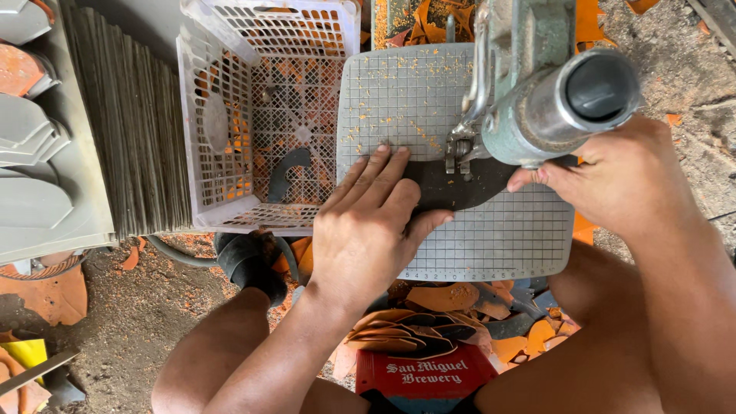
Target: The person uses a manual press cutting machine to cut black and orange rubber-like material pieces. They place each piece under the press, operate the lever to cut, and then remove the cut pieces, placing them into a white plastic basket.
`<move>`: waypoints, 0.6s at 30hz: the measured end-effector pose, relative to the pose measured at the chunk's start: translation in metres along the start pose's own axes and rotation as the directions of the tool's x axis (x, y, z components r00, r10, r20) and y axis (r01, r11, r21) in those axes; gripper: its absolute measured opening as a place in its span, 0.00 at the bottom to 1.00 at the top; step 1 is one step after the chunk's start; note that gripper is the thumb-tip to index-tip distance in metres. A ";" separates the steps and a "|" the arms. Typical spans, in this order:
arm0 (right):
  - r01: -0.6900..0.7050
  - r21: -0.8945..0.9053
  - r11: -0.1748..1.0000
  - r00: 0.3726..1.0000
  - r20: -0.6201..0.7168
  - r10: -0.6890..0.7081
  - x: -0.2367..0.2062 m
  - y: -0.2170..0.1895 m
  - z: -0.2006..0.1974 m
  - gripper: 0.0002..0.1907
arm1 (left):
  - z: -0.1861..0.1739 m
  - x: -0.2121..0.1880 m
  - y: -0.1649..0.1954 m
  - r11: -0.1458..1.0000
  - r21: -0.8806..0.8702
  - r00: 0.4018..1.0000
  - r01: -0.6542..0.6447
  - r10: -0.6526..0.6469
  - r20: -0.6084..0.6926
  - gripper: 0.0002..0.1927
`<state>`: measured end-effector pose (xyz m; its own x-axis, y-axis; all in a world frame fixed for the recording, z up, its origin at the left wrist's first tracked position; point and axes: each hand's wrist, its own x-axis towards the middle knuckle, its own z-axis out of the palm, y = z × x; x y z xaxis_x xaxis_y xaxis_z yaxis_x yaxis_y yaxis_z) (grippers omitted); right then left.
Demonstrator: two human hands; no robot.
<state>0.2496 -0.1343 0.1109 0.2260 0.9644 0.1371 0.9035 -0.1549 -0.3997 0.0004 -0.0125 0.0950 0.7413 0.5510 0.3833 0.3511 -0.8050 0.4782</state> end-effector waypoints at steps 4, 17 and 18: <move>-0.023 0.054 0.998 0.999 0.025 0.022 0.002 0.000 -0.003 0.08 | 0.004 -0.001 0.003 1.000 0.003 1.000 -0.004 0.004 -0.016 0.22; 0.103 0.038 0.994 0.978 -0.184 -0.094 0.024 -0.019 -0.011 0.18 | 0.013 -0.002 0.011 1.000 -0.007 0.997 0.014 -0.014 -0.080 0.20; 0.100 0.041 0.994 0.978 -0.188 -0.090 0.023 -0.018 -0.010 0.17 | 0.014 -0.003 0.012 1.000 -0.009 0.996 0.015 -0.016 -0.085 0.20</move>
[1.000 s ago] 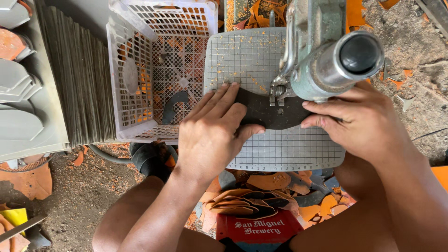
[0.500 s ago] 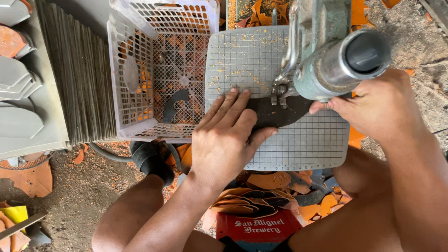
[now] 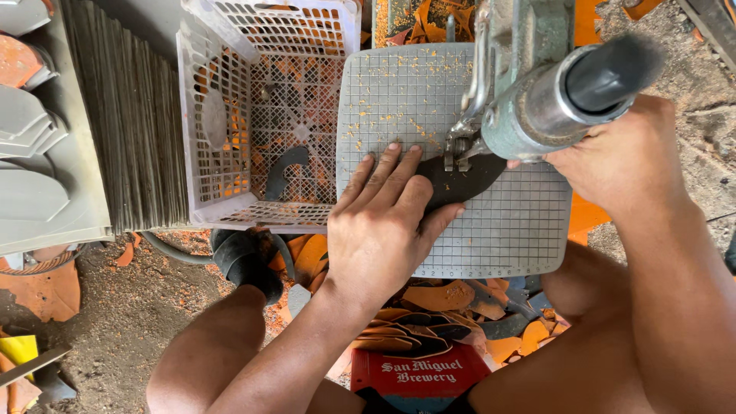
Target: The person uses a manual press cutting machine to cut black and orange rubber-like material pieces. They place each piece under the press, operate the lever to cut, and then remove the cut pieces, placing them into a white plastic basket.
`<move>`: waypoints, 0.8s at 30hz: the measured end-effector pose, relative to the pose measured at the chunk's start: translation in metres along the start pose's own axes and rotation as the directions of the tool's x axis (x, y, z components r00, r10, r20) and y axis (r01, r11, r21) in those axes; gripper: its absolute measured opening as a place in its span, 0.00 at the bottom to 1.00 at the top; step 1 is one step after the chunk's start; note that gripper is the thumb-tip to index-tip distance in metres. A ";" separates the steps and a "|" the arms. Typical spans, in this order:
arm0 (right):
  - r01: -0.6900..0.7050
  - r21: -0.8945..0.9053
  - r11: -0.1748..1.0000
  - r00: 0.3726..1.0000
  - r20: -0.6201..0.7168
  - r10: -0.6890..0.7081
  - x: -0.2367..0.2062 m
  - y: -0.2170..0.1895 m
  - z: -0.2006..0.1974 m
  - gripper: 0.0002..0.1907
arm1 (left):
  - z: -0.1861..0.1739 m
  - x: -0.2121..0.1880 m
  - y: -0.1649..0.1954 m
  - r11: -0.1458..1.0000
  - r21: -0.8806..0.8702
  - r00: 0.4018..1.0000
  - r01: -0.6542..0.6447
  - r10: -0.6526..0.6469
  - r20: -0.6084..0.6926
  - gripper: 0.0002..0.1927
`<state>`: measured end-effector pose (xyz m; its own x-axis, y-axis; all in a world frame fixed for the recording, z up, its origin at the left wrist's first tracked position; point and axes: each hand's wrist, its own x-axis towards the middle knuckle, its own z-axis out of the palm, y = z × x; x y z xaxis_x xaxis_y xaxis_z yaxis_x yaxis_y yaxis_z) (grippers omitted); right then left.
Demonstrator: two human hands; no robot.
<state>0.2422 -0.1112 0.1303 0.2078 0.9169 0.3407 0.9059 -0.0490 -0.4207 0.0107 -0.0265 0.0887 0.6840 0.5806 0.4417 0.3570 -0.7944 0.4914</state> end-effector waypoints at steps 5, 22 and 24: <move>-0.003 -0.079 0.997 0.999 0.039 0.006 -0.010 0.007 0.004 0.12 | -0.003 0.002 0.005 1.000 0.018 0.999 0.005 -0.005 0.044 0.20; -0.009 -0.230 0.973 0.996 0.089 0.030 -0.059 -0.066 0.026 0.19 | -0.053 0.004 -0.043 0.985 -0.023 0.936 -0.171 0.170 0.309 0.17; -0.006 -0.212 0.977 0.995 0.092 0.026 -0.057 -0.064 0.026 0.19 | -0.052 0.004 -0.042 0.987 -0.015 0.939 -0.163 0.160 0.305 0.17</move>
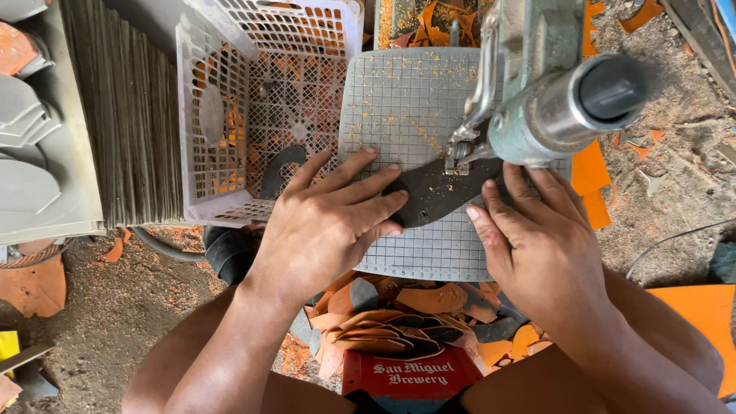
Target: The person uses a manual press cutting machine to cut black and orange rubber-like material pieces. They place each piece under the press, operate the lever to cut, and then remove the cut pieces, placing them into a white plastic basket.
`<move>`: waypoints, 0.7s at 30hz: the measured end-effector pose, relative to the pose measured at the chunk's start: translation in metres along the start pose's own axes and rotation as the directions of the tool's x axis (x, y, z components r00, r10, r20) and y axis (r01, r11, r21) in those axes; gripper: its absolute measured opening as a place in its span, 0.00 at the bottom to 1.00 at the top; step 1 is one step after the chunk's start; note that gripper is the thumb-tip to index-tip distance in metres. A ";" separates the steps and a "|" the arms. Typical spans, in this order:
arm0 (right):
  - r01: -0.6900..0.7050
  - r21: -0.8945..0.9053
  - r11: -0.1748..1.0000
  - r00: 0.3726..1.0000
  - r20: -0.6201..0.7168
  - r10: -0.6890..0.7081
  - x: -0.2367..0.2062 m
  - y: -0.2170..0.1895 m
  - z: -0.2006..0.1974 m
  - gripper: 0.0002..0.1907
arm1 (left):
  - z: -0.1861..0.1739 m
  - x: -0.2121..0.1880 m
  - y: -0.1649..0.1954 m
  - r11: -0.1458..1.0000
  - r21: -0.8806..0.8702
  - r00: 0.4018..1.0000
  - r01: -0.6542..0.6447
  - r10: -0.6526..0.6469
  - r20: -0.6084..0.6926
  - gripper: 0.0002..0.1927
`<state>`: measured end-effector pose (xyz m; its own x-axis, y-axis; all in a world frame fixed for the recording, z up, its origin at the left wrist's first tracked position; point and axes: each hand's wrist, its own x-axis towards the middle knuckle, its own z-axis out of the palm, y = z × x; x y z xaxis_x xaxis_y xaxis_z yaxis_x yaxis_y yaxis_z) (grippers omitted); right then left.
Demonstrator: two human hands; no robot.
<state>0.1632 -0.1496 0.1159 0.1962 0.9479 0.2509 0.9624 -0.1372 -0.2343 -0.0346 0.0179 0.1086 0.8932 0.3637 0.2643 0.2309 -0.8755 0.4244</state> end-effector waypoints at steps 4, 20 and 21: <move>0.017 0.026 1.000 1.000 -0.012 -0.016 0.002 0.003 0.003 0.18 | 0.004 0.000 0.002 1.000 0.003 1.000 0.017 -0.017 -0.020 0.17; 0.060 0.069 0.996 0.998 -0.037 -0.057 0.011 0.014 0.008 0.18 | 0.012 -0.001 0.016 0.999 0.016 0.997 0.034 -0.033 -0.066 0.16; 0.057 0.083 0.995 0.998 -0.040 -0.053 0.012 0.014 0.007 0.18 | 0.012 -0.002 0.017 0.999 0.013 0.997 0.038 -0.037 -0.069 0.17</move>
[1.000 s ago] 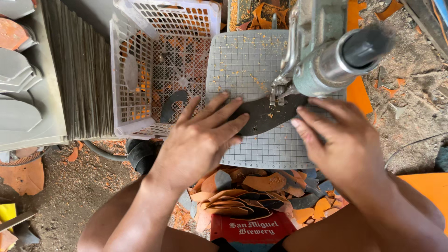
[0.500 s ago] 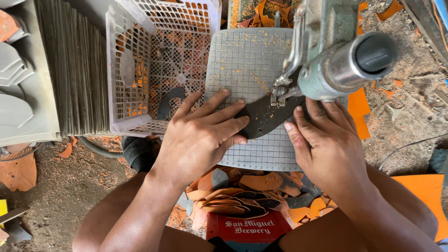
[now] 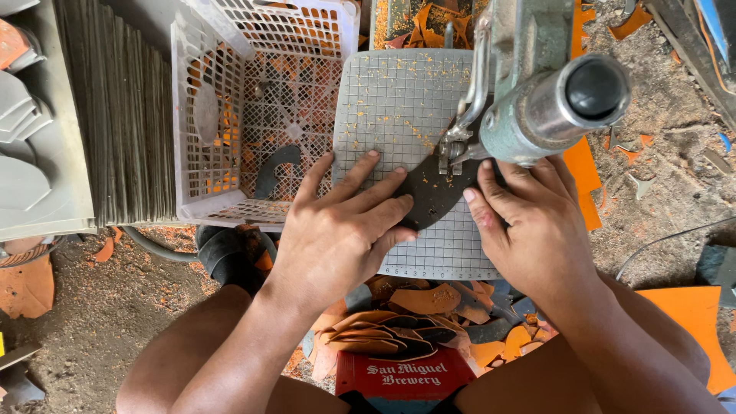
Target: The person uses a manual press cutting machine to cut black and orange rubber-like material pieces. They place each piece under the press, operate the lever to cut, and then remove the cut pieces, placing them into a white plastic basket.
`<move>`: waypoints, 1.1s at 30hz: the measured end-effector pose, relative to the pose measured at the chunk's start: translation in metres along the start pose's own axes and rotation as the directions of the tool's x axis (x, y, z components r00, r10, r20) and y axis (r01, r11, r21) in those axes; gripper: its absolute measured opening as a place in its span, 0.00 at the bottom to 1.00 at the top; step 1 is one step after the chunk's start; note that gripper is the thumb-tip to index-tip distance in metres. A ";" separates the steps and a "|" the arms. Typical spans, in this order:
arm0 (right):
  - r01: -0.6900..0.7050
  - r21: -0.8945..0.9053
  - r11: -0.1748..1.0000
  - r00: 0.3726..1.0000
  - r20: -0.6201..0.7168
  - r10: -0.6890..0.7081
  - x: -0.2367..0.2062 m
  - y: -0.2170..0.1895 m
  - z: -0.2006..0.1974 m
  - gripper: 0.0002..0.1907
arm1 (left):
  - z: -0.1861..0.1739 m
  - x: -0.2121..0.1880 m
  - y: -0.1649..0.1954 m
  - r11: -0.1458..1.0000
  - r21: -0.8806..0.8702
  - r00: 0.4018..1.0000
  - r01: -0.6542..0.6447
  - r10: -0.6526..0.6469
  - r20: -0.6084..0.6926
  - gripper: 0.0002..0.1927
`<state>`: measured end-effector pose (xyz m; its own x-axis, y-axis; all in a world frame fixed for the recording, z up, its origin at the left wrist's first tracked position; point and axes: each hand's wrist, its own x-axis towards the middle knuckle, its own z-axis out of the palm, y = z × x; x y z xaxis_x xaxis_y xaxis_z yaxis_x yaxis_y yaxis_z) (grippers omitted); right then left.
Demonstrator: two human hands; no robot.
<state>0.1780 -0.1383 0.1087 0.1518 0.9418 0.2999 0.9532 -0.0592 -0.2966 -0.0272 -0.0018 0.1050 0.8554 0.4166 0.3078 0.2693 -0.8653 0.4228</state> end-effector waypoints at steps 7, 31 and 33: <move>-0.053 0.033 0.998 0.999 0.014 0.052 0.003 0.004 -0.002 0.16 | 0.007 -0.001 0.013 0.999 -0.003 0.999 0.046 -0.046 -0.025 0.16; -0.045 0.066 0.997 0.999 0.011 0.045 0.008 0.022 0.003 0.12 | 0.042 0.001 0.042 0.993 -0.031 0.977 0.113 -0.117 -0.177 0.18; -0.047 0.043 0.998 0.999 0.017 0.046 0.009 0.022 0.003 0.12 | 0.043 0.001 0.043 0.993 -0.022 0.975 0.114 -0.116 -0.191 0.18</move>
<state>0.2000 -0.1299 0.1022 0.1909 0.9436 0.2705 0.9328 -0.0886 -0.3493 0.0048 -0.0506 0.0866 0.7180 0.5599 0.4135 0.3556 -0.8058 0.4736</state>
